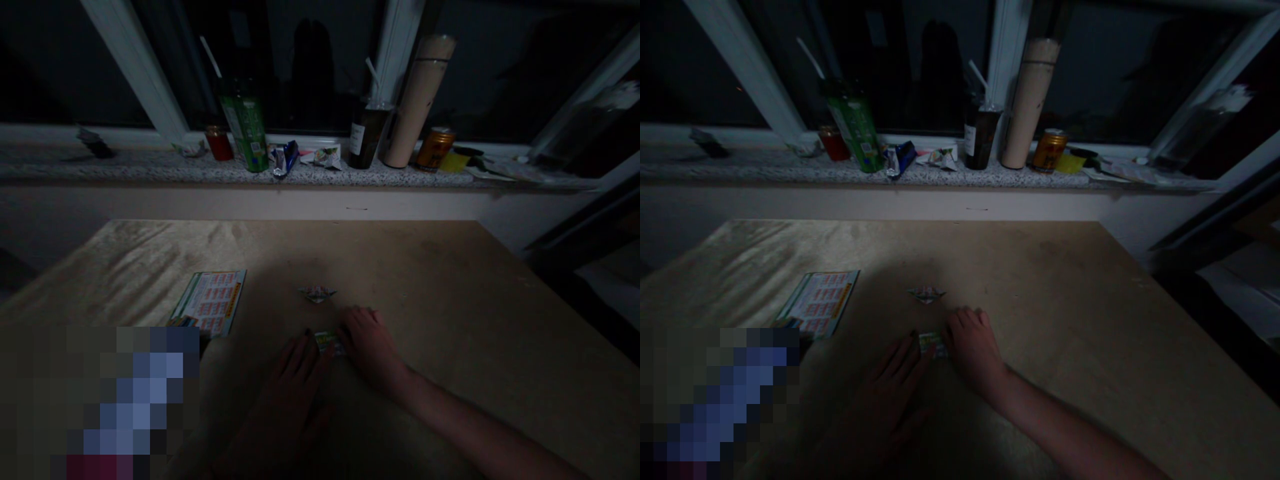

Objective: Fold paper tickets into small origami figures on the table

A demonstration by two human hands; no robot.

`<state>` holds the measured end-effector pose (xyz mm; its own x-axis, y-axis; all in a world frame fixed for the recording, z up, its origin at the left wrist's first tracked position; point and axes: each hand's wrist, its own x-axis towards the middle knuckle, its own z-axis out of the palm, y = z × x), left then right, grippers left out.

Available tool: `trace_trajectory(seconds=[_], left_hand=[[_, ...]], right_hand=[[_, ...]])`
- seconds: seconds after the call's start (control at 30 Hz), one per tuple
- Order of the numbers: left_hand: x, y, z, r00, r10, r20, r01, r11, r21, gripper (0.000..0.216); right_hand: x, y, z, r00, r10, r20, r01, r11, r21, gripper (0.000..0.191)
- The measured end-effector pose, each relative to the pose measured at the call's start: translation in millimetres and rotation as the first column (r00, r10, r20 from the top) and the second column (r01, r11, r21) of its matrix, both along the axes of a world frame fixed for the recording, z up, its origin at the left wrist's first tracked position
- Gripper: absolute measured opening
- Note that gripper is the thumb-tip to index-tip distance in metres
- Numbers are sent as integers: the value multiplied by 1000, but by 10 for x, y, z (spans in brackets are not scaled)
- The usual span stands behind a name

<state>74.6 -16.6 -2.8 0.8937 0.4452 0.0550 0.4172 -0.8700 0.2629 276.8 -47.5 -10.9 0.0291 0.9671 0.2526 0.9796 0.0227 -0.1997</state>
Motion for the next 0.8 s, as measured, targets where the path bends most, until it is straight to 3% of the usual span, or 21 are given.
trace_trajectory(seconds=[0.17, 0.33, 0.47, 0.63, 0.8], left_hand=[[22, -72, -20, 999, 13, 30, -13, 1000, 13, 69], [49, -187, -46, 989, 127, 73, -129, 992, 15, 68], [75, -208, -74, 972, 205, 115, -217, 971, 99, 62], [86, -124, -40, 997, 53, 47, -59, 988, 146, 64], [86, -64, 5, 998, 44, 47, -50, 990, 129, 61]], right_hand=[[-2, 18, -6, 999, -18, 43, 19, 1000, -14, 10], [-5, 27, -21, 997, -33, 68, 33, 999, -7, 9], [-6, 23, -36, 997, -50, 60, 49, 999, 15, 8], [5, 26, -55, 999, -33, 22, 32, 999, 35, 5], [34, 24, -53, 999, -20, -45, 22, 999, 50, 5]])
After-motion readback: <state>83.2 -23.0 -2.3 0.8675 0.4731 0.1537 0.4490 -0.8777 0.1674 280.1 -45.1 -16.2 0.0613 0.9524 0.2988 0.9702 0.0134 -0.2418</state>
